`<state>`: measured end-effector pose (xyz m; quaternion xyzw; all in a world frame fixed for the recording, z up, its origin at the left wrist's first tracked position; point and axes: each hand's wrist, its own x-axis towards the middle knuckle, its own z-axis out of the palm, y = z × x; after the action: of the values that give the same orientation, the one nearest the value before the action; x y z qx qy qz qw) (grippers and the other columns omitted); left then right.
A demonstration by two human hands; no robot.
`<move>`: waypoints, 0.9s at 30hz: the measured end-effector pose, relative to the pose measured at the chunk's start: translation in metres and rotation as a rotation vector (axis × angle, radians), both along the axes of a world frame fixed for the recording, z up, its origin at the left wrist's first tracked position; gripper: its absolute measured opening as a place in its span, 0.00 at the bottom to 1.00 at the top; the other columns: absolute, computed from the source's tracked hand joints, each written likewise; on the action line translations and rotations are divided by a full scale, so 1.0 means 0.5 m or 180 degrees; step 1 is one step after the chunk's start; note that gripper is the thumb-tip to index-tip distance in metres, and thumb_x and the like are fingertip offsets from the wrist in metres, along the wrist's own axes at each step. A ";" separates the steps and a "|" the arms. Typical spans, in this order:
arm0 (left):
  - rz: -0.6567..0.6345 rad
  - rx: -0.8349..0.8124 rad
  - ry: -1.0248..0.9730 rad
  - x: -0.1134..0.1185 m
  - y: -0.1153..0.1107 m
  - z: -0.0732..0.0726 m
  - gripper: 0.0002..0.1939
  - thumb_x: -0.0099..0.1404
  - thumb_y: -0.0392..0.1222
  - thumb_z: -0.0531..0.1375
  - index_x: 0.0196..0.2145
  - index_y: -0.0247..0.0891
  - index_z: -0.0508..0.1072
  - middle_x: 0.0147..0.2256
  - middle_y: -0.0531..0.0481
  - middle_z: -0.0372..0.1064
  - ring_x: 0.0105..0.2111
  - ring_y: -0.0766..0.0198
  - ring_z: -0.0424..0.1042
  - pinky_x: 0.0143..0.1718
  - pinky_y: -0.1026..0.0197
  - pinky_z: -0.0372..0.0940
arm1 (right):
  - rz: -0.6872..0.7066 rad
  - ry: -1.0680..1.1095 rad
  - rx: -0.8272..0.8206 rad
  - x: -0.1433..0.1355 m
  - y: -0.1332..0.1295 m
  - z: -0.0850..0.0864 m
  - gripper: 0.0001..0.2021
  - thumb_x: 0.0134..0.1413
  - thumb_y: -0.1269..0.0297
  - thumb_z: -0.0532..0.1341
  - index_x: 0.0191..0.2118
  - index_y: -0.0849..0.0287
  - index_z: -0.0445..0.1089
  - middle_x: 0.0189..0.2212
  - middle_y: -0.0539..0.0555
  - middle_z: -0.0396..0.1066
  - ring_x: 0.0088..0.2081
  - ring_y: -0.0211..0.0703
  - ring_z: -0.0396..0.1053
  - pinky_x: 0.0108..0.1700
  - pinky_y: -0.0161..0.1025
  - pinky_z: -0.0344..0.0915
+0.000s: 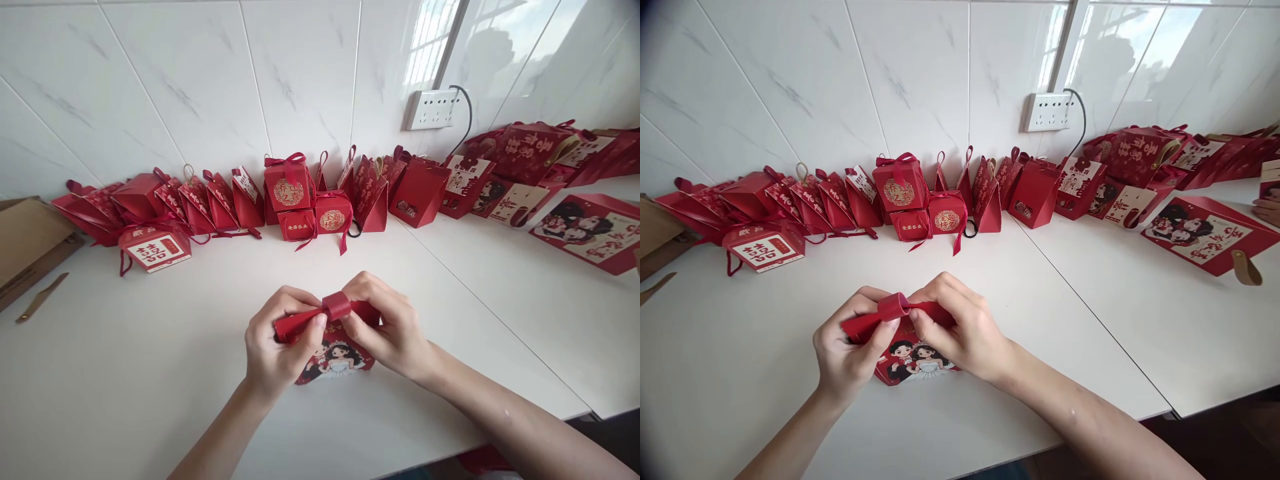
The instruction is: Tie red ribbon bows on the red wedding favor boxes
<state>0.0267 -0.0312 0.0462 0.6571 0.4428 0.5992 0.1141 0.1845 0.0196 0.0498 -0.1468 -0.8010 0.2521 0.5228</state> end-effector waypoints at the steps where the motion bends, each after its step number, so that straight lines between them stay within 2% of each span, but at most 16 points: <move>1: -0.0061 -0.0001 -0.0022 0.001 0.001 -0.001 0.04 0.61 0.35 0.59 0.29 0.38 0.69 0.28 0.53 0.71 0.24 0.70 0.69 0.23 0.68 0.64 | -0.0020 0.0014 -0.0015 -0.001 0.000 0.000 0.05 0.58 0.74 0.57 0.37 0.57 0.66 0.29 0.51 0.68 0.31 0.37 0.66 0.31 0.34 0.66; 5: -0.0031 0.0070 0.0031 0.002 0.001 -0.003 0.00 0.61 0.36 0.60 0.33 0.38 0.71 0.24 0.56 0.69 0.20 0.71 0.67 0.21 0.69 0.63 | -0.0085 0.0036 -0.0061 -0.003 0.000 0.000 0.04 0.59 0.72 0.57 0.34 0.57 0.65 0.27 0.51 0.67 0.29 0.37 0.65 0.29 0.34 0.65; 15: 0.0297 -0.0023 0.0141 0.010 -0.004 0.009 0.05 0.61 0.35 0.59 0.27 0.38 0.71 0.21 0.59 0.66 0.19 0.73 0.65 0.20 0.71 0.60 | -0.0047 -0.0058 -0.0101 0.000 -0.001 0.003 0.06 0.55 0.74 0.58 0.38 0.58 0.67 0.29 0.51 0.68 0.30 0.36 0.65 0.30 0.34 0.65; 22: 0.0382 0.0056 0.0239 0.008 -0.005 0.011 0.05 0.59 0.31 0.60 0.27 0.39 0.71 0.21 0.61 0.67 0.20 0.76 0.64 0.23 0.75 0.61 | -0.0223 -0.0045 -0.0491 -0.005 -0.013 0.016 0.04 0.53 0.74 0.57 0.32 0.59 0.67 0.27 0.50 0.66 0.26 0.33 0.63 0.26 0.31 0.61; 27: 0.0406 0.0054 0.0280 0.008 -0.002 0.010 0.06 0.59 0.31 0.60 0.26 0.38 0.70 0.21 0.62 0.67 0.20 0.77 0.65 0.22 0.76 0.60 | -0.0154 -0.0026 -0.0826 -0.005 -0.016 0.017 0.05 0.53 0.75 0.57 0.30 0.59 0.66 0.27 0.50 0.66 0.26 0.33 0.63 0.26 0.31 0.60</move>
<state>0.0308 -0.0320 0.0512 0.6541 0.4833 0.5796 0.0506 0.1821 0.0113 0.0581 -0.2335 -0.7601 0.3403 0.5020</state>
